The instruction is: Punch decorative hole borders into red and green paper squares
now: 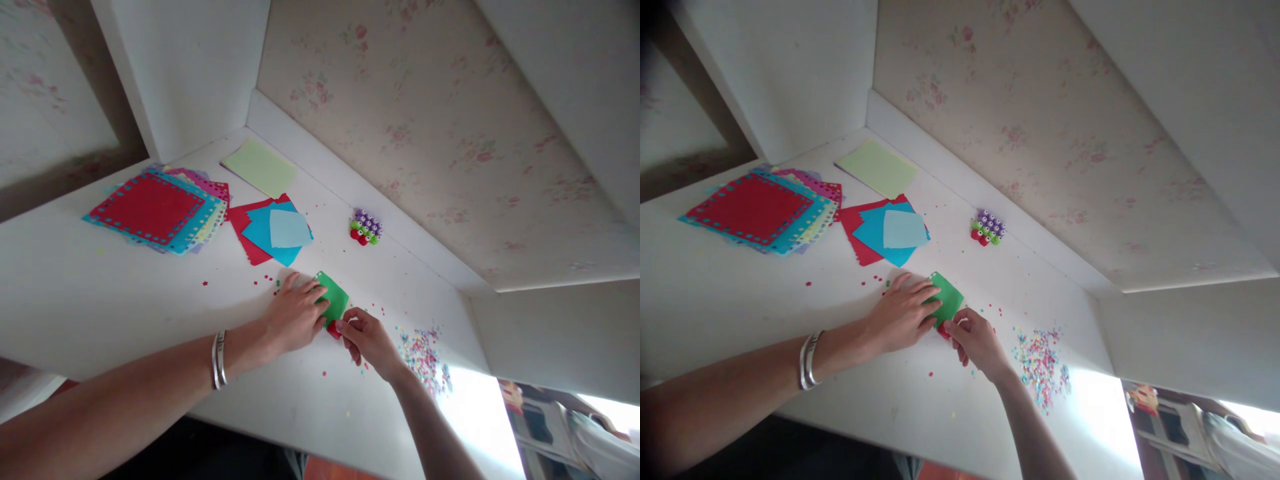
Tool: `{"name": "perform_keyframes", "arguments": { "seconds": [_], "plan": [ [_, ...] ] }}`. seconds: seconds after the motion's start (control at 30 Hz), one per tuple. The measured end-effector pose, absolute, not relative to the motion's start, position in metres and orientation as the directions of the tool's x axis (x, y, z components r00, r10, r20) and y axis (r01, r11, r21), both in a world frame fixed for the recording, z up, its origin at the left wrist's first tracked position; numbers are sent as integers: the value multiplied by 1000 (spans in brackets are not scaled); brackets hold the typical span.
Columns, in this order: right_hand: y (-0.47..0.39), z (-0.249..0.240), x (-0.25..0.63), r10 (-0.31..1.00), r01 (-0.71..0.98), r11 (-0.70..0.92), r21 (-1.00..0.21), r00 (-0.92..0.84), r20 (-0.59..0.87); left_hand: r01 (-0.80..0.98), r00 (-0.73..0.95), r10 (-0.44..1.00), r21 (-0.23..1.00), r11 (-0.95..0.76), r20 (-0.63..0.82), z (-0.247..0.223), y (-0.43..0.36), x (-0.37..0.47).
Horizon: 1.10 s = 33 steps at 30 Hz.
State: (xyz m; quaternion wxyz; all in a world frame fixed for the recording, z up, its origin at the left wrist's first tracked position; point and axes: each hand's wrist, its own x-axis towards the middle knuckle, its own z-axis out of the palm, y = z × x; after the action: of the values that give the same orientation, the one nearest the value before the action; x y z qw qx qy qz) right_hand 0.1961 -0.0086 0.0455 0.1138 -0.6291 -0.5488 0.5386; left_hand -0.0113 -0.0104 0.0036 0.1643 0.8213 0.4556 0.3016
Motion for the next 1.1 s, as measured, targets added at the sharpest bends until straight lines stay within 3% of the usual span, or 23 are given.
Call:
{"name": "perform_keyframes", "arguments": {
  "seconds": [0.17, 0.67, 1.1],
  "plan": [
    [-8, 42, 201, 766, 558, -433, -708, -186, -615, 643, 413, 847, 552, -531, 334, 5, -10, -12],
    [-6, 45, 202, 709, 681, -413, -605, -176, -683, 639, 424, 843, 549, -538, 332, 5, -10, -12],
    [-7, 37, 203, 776, 772, -321, -548, -117, -620, 646, 424, 842, 541, -539, 333, 3, -10, -10]
  ]
}}
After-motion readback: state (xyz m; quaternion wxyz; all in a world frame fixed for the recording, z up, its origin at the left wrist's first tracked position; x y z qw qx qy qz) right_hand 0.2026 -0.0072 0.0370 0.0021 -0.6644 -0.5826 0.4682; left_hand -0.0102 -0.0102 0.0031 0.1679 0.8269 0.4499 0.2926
